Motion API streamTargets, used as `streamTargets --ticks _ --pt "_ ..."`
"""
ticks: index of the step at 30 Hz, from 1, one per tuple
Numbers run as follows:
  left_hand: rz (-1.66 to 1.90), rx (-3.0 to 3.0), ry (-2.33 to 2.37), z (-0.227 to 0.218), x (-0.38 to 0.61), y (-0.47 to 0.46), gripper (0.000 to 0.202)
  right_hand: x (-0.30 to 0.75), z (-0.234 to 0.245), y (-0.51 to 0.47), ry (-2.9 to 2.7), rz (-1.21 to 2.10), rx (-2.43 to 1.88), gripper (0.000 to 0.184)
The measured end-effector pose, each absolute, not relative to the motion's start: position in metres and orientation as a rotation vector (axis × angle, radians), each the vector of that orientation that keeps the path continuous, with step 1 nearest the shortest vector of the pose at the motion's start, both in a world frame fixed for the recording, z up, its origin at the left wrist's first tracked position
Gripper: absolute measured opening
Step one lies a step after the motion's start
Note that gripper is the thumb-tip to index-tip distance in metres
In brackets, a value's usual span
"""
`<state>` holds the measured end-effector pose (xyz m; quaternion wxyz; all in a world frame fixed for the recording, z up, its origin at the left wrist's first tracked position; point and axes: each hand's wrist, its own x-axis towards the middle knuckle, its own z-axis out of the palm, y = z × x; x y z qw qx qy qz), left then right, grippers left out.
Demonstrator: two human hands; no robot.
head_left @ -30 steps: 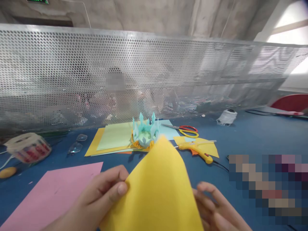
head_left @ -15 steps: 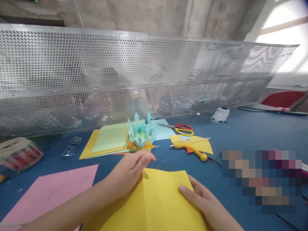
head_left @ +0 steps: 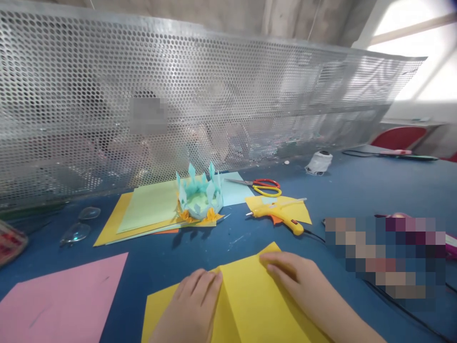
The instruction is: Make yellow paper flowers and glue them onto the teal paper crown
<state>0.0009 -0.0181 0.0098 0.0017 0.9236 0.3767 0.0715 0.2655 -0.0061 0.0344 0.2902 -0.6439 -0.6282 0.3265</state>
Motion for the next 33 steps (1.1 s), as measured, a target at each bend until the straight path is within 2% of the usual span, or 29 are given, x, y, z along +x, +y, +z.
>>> streamTargets --ticks 21,26,33 --pt "-0.165 2.868 1.237 0.03 0.023 -0.012 0.056 0.265 0.022 -0.028 -1.833 0.713 -1.837 0.036" --pt "-0.108 2.919 1.269 0.022 0.019 -0.011 0.058 0.265 0.024 -0.032 -1.812 0.684 -1.844 0.034" --pt "0.069 3.064 1.229 0.005 0.013 -0.015 0.048 0.267 0.024 -0.033 -1.794 0.661 -1.848 0.033"
